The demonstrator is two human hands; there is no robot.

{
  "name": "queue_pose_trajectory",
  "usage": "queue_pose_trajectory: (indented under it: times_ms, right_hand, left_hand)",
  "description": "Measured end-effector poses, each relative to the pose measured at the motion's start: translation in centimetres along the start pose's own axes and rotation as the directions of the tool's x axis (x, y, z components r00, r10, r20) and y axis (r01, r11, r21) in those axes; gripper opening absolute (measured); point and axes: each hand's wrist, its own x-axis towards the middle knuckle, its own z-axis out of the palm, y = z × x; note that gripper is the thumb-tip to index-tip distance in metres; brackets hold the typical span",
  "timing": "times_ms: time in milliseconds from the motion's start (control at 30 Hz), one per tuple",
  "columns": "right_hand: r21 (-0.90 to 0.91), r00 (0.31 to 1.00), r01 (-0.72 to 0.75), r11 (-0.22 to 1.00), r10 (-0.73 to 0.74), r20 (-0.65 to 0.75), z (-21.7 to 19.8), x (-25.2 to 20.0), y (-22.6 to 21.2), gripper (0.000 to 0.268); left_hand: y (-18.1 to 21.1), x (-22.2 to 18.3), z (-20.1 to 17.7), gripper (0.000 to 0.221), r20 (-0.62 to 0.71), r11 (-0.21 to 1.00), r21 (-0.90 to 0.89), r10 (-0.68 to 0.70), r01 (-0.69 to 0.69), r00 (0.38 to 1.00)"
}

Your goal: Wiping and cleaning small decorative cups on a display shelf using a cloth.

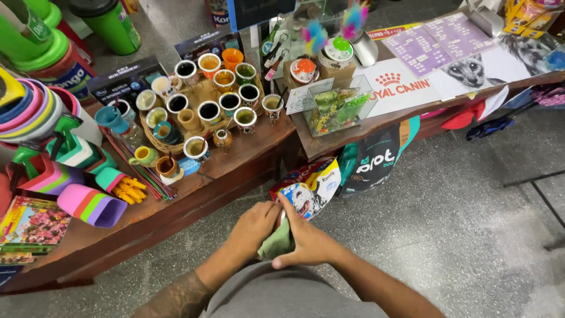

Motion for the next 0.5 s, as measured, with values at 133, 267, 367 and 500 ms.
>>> queue_pose_trajectory:
  times_ms: [133, 267, 367, 500]
  right_hand:
    - [0.224, 0.991, 0.126, 0.966, -0.135, 0.023, -0.1, -0.2, 0.5, 0.152]
    - [0.922, 0.937, 0.257, 0.288, -0.307, -0.165, 2.4, 0.8, 3.4, 0.134]
    - [0.955, 0.924, 0.225, -0.194, -0.268, -0.272, 3.3, 1.3, 3.5, 0.121]
    - [0.918, 0.922, 0.287, -0.272, -0.182, -0.342, 3.5, 1.5, 2.9, 0.119]
  left_hand:
    - [2.3, -0.3, -1.2, 0.033, -0.246, 0.994, -0.028, 0.092, -0.102, 0.965]
    - [1.4, -1.6, 1.1, 0.039, -0.264, 0.989, -0.114, -0.121, 0.094, 0.957]
    - [1.4, -1.8, 1.0, 0.039, -0.233, 0.982, -0.154, -0.144, 0.109, 0.962]
    - [0.6, -1.1, 0.2, 0.04, -0.171, 0.97, -0.212, -0.153, 0.115, 0.973]
